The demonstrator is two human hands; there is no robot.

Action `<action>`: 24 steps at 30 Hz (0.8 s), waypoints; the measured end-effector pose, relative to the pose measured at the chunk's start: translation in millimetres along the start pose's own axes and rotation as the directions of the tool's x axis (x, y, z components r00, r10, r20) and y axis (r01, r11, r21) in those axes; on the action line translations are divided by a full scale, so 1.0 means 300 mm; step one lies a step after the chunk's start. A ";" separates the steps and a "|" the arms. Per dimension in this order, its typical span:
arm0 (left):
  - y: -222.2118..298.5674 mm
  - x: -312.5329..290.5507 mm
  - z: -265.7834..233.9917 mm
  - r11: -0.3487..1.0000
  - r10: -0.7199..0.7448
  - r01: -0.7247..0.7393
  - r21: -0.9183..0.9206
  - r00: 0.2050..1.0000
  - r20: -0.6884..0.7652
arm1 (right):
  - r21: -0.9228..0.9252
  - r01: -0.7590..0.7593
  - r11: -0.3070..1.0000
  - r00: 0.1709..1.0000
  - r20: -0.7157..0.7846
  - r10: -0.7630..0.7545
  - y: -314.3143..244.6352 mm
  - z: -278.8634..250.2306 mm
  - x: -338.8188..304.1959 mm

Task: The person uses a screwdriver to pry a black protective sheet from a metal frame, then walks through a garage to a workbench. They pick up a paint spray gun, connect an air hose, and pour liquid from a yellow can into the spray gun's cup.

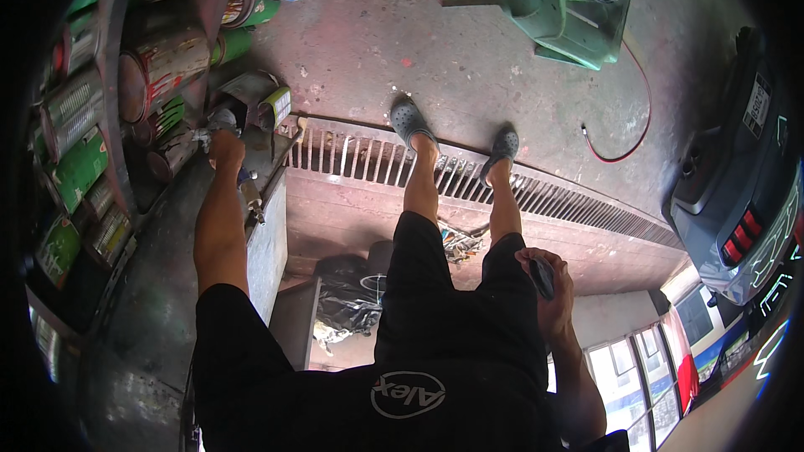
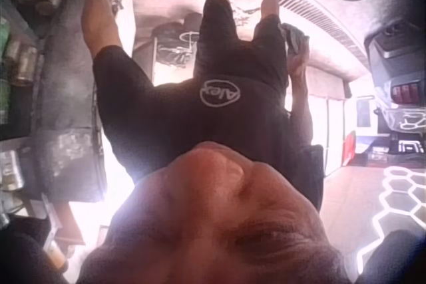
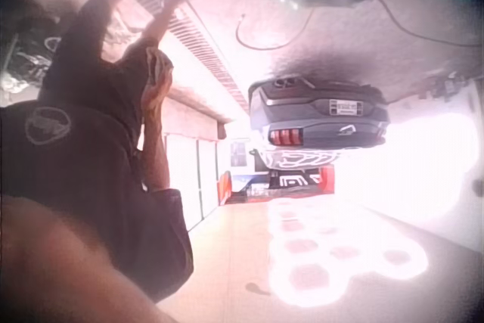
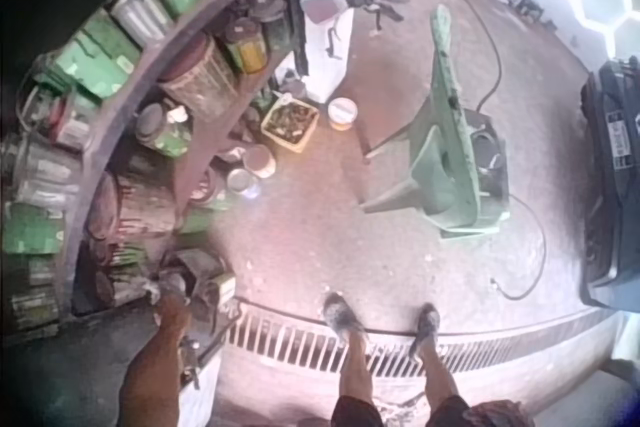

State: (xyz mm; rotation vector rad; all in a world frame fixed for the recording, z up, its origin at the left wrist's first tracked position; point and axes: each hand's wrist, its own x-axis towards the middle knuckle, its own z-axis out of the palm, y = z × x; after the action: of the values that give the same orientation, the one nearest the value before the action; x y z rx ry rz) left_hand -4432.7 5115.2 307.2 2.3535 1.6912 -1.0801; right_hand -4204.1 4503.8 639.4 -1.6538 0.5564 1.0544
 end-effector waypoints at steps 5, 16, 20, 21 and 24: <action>-0.002 0.003 -0.014 0.999 0.019 -0.019 0.048 1.000 0.005 | 0.006 0.004 1.000 1.000 0.006 -0.004 0.008 -0.012 0.000; -0.002 0.022 -0.006 1.000 -0.023 0.022 0.022 0.999 0.045 | 0.000 0.010 1.000 1.000 0.003 -0.010 0.014 -0.012 -0.002; 0.022 -0.003 -0.023 0.999 -0.025 0.025 0.028 0.999 0.034 | 0.001 0.014 1.000 1.000 0.002 -0.014 0.018 -0.015 0.000; 0.017 0.000 -0.018 0.999 -0.025 0.025 0.029 0.999 0.028 | 0.001 0.012 1.000 1.000 0.002 -0.012 0.018 -0.016 0.000; 0.007 0.001 -0.011 1.000 -0.016 0.015 0.017 1.000 0.024 | 0.005 0.011 1.000 1.000 0.002 -0.011 0.024 -0.023 0.000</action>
State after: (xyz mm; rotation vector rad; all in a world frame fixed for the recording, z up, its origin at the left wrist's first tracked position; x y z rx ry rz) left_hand -4429.0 5116.0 308.8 2.3313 1.7019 -1.1254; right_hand -4207.2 4495.1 636.1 -1.6493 0.5471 1.0461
